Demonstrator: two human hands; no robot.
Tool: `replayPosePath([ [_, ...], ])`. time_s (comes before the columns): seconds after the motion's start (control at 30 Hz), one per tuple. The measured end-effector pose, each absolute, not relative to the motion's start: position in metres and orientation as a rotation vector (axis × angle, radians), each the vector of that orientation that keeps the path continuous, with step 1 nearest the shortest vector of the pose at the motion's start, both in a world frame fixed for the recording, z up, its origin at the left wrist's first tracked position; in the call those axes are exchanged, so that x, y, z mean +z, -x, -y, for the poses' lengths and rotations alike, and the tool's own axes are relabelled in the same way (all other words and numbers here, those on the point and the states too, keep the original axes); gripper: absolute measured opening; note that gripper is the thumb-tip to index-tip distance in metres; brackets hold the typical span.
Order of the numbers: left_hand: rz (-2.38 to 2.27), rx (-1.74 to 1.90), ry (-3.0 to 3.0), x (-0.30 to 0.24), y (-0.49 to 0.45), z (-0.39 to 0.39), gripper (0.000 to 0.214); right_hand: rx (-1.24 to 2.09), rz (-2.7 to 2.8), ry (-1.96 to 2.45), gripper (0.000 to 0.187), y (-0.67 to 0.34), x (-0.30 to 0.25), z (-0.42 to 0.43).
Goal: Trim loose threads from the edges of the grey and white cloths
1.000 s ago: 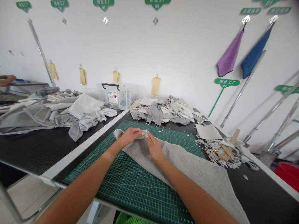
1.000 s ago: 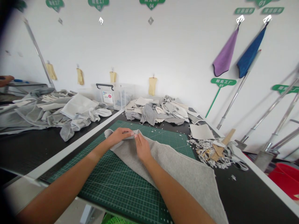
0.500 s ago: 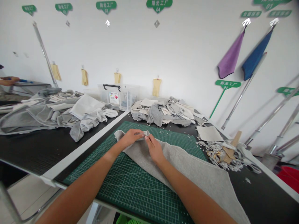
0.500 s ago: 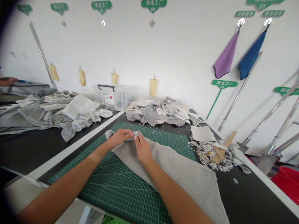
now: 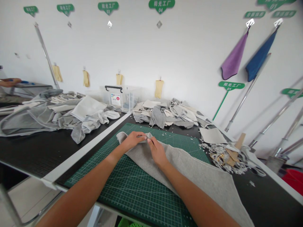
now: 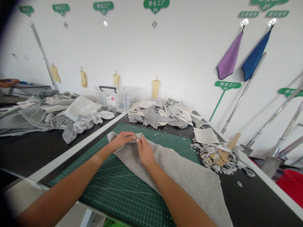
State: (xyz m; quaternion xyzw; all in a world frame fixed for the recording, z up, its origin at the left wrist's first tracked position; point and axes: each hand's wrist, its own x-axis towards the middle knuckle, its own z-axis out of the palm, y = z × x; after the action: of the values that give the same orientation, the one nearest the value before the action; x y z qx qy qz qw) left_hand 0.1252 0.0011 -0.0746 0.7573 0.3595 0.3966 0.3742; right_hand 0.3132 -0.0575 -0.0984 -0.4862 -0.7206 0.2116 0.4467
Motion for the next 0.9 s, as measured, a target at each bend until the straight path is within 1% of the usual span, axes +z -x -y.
replayPosePath([
  [0.33, -0.923, 1.008, -1.944, -0.0708, -0.1265, 0.0024, 0.036, 0.51, 1.766, 1.197, 0.035, -0.3123, -0.0994, 0.0574],
  [0.9, -0.926, 1.006, -1.95, -0.0667, -0.1264, 0.0043, 0.037, 0.602, 1.681, 1.203, 0.04, -0.3106, -0.0983, 0.0546],
])
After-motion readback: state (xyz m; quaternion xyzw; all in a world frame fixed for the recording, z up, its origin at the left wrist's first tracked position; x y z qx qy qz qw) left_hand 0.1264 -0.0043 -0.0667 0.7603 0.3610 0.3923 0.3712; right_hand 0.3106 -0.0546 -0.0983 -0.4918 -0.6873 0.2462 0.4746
